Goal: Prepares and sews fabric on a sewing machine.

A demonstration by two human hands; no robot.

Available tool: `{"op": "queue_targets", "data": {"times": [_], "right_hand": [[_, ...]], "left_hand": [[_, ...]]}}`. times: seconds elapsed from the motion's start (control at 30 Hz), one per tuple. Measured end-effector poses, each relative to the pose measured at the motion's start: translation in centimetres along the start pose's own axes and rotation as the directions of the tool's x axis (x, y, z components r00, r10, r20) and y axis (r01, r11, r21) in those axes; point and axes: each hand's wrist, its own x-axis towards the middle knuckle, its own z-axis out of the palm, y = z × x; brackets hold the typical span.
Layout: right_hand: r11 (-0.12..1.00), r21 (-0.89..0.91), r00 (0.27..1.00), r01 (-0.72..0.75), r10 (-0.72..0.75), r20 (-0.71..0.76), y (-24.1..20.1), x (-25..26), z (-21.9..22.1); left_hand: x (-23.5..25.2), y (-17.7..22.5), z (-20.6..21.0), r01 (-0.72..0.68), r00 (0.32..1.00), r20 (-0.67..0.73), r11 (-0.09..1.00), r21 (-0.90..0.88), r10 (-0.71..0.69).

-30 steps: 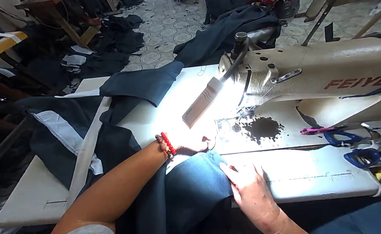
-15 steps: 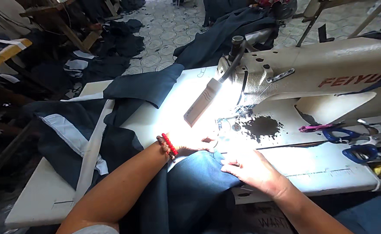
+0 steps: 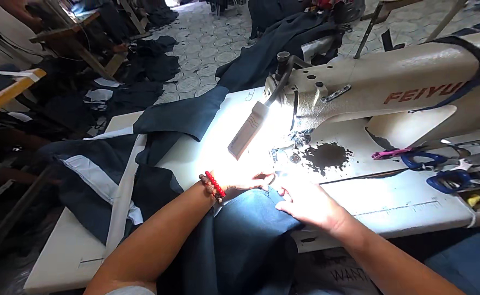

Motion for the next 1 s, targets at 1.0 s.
{"op": "queue_targets", "data": {"times": [1.0], "right_hand": [[0.967,-0.231,0.991,-0.108,0.088,-0.097,-2.8,-2.0,2.6]], "left_hand": [[0.3,0.1,0.1,-0.149,0.988,-0.019,0.979,0.137,0.153]]}}
